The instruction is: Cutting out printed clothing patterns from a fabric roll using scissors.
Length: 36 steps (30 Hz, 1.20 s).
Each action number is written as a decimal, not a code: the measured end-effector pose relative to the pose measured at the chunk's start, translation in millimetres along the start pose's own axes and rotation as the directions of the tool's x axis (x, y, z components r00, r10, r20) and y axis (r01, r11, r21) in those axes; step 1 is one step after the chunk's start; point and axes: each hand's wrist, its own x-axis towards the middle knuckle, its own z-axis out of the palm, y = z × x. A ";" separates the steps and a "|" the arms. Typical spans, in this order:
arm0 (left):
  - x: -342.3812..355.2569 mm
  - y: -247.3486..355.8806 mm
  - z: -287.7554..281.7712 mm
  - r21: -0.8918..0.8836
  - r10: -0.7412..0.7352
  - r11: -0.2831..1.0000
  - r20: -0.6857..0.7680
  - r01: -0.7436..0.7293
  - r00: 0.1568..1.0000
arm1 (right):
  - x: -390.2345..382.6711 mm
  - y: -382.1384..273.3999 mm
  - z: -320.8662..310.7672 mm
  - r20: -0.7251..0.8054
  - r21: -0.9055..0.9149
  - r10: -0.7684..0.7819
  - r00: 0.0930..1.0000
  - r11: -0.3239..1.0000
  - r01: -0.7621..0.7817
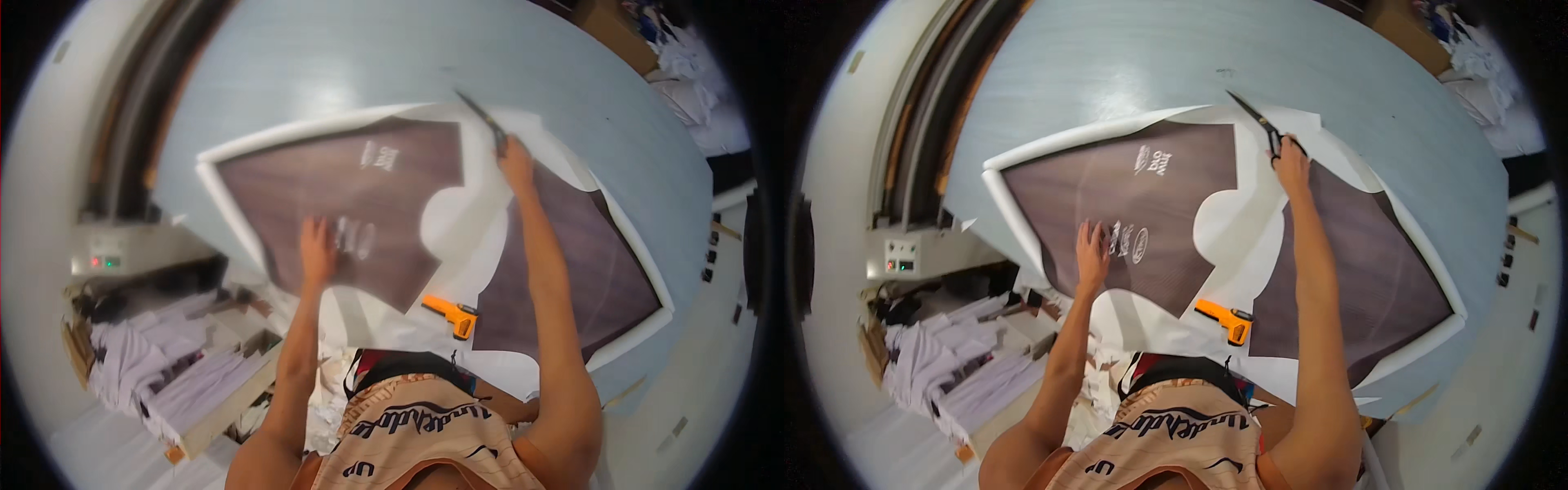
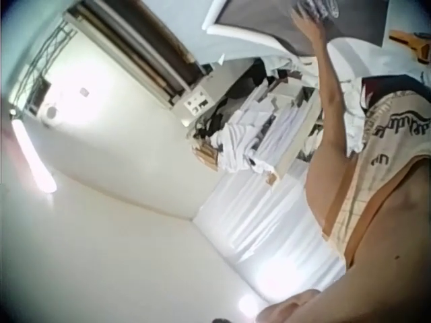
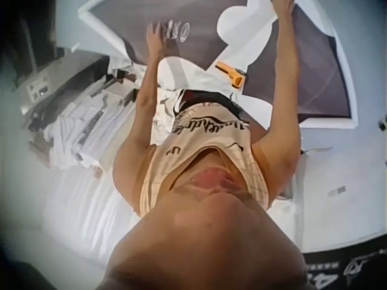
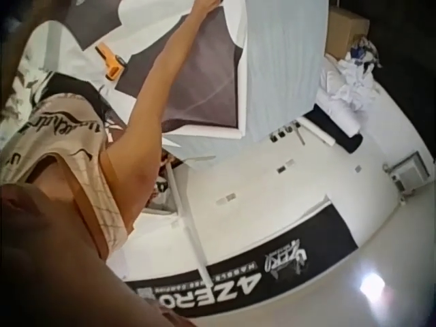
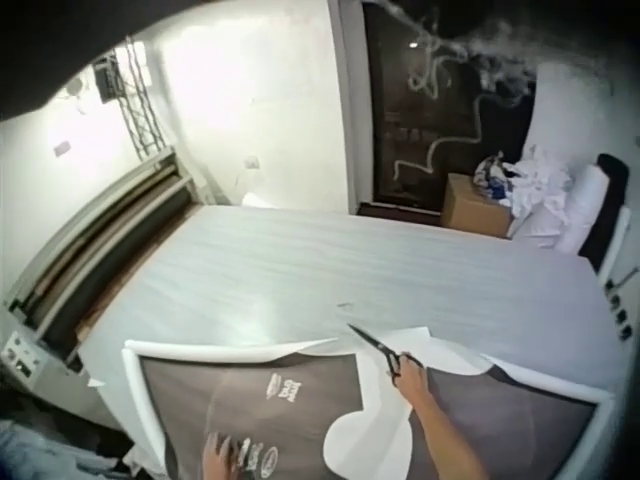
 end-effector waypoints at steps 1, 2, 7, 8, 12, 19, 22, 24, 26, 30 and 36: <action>29.3 -5.4 9.8 -0.006 0.069 0.998 0.010 -0.069 0.998 | 1.6 -12.5 1.8 -0.012 -0.015 0.012 1.000 1.000 -0.012; 57.1 -2.0 18.6 -0.024 0.122 0.992 0.032 -0.121 0.992 | -3.8 -18.9 4.4 -0.013 -0.038 0.036 0.999 0.999 -0.036; 210.7 27.0 76.6 -0.101 0.350 0.935 0.105 -0.340 0.931 | 1.9 -8.3 6.2 -0.066 0.019 0.126 0.990 0.992 -0.125; 235.6 23.3 83.9 -0.069 0.391 0.920 0.076 -0.386 0.917 | 4.2 -17.6 11.8 -0.028 0.011 0.154 0.988 0.988 -0.153; 305.6 11.7 119.3 0.017 0.428 0.903 0.038 -0.429 0.903 | 11.7 -30.5 20.2 -0.082 0.035 0.204 0.975 0.979 -0.202; 395.2 -3.2 155.0 0.066 0.348 0.927 0.203 -0.368 0.915 | -29.9 -56.6 23.2 -0.191 0.170 0.355 0.915 0.930 -0.325; 394.8 -12.5 155.9 0.152 0.343 0.903 0.308 -0.402 0.887 | -99.5 -100.0 10.3 -0.130 0.223 0.487 0.864 0.863 -0.453; 394.3 11.9 152.5 0.085 0.376 0.901 0.334 -0.425 0.864 | -184.8 -118.6 -16.1 -0.073 0.196 0.637 0.768 0.764 -0.615; 399.0 7.7 154.6 0.173 0.402 0.866 0.317 -0.469 0.859 | -243.9 -132.1 -32.2 0.072 0.143 0.687 0.723 0.710 -0.689; 400.1 9.2 167.2 0.253 0.416 0.831 0.309 -0.495 0.855 | -350.2 -157.2 -36.1 0.265 0.005 0.640 0.721 0.747 -0.665; 394.3 7.9 164.2 0.196 0.448 0.840 0.275 -0.506 0.850 | -380.8 -160.5 -18.0 0.186 -0.049 0.329 0.926 0.944 -0.326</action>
